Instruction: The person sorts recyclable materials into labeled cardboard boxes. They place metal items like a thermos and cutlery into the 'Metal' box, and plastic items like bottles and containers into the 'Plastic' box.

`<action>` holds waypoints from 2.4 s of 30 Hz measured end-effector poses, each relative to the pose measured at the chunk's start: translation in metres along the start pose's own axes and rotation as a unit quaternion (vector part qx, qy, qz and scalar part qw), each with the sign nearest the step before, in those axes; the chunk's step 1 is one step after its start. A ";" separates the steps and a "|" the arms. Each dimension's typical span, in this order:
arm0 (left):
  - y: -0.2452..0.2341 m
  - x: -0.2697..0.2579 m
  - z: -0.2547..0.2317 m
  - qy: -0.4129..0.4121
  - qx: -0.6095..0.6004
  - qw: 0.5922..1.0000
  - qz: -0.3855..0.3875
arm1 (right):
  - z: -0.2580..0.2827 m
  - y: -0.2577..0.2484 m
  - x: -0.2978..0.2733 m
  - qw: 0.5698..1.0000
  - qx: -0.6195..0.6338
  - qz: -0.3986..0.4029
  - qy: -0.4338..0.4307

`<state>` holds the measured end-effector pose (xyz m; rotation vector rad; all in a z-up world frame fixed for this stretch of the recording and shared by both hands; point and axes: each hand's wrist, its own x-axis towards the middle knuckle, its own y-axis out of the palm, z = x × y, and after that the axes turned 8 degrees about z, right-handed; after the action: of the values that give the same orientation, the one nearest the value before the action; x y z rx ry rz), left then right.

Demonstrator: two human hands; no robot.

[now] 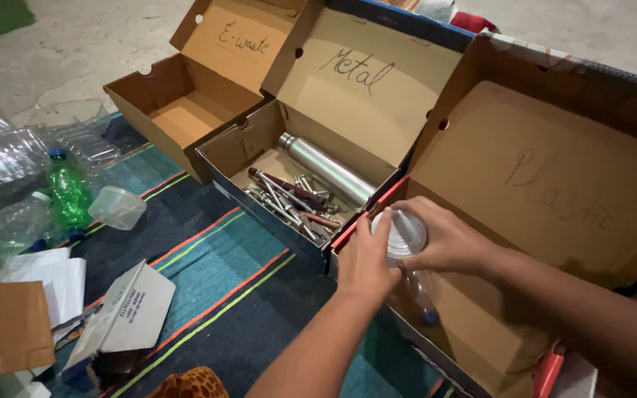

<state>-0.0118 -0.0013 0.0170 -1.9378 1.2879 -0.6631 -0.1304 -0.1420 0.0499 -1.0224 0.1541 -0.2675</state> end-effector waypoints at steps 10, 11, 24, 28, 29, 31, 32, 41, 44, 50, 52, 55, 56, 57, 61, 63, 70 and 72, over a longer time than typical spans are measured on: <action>0.008 0.003 0.003 -0.011 0.054 0.998 0.026 | -0.059 0.061 -0.023 0.972 -0.022 -0.006 0.235; 0.009 0.003 0.003 -0.025 0.059 0.997 0.042 | -0.064 0.068 -0.026 0.954 -0.073 -0.008 0.290; 0.028 0.023 0.006 -0.074 0.108 0.988 0.082 | -0.075 0.076 -0.048 0.929 -0.043 0.104 0.353; 0.034 0.029 0.004 -0.056 0.126 0.989 0.045 | -0.045 0.048 -0.048 0.902 -0.186 0.184 0.343; 0.034 0.030 0.004 -0.062 0.120 0.990 0.051 | -0.036 0.045 -0.044 0.877 -0.209 0.188 0.389; 0.030 0.031 0.003 -0.076 0.109 0.989 0.064 | -0.020 0.037 -0.046 0.886 -0.228 0.177 0.364; 0.027 0.032 0.002 -0.079 0.104 0.987 0.098 | -0.013 0.034 -0.045 0.890 -0.237 0.170 0.350; 0.003 0.029 -0.010 -0.087 0.126 0.953 0.262 | 0.003 0.023 -0.042 0.885 -0.210 0.140 0.391; 0.003 0.028 -0.007 -0.054 0.144 0.954 0.259 | -0.006 0.019 -0.043 0.878 -0.246 0.157 0.379; 0.008 0.025 -0.003 -0.051 0.158 0.955 0.247 | -0.029 0.017 -0.047 0.833 -0.364 0.236 0.344; 0.006 0.022 -0.004 -0.045 0.164 0.955 0.242 | -0.027 0.015 -0.053 0.822 -0.409 0.229 0.324; 0.005 0.021 -0.003 -0.038 0.161 0.959 0.230 | -0.023 0.016 -0.053 0.817 -0.424 0.236 0.313; 0.006 0.020 -0.003 -0.045 0.166 0.957 0.232 | -0.021 0.017 -0.059 0.815 -0.421 0.249 0.312; 0.008 0.020 -0.002 -0.051 0.171 0.956 0.235 | -0.020 0.019 -0.061 0.803 -0.426 0.271 0.317; 0.009 0.019 -0.002 -0.045 0.165 0.961 0.216 | -0.020 0.015 -0.065 0.767 -0.446 0.325 0.328; 0.009 0.018 0.000 -0.045 0.166 0.963 0.208 | -0.027 0.016 -0.070 0.749 -0.458 0.356 0.319; 0.012 0.018 -0.003 -0.037 0.166 0.965 0.197 | -0.056 0.022 -0.087 0.747 -0.475 0.350 0.308; 0.011 0.019 -0.004 -0.042 0.178 0.961 0.207 | -0.055 0.022 -0.087 0.742 -0.465 0.361 0.320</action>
<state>-0.0137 -0.0225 0.0116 -1.3393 1.3597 -0.5467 -0.2238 -0.1510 0.0028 -1.7294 1.4077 0.2358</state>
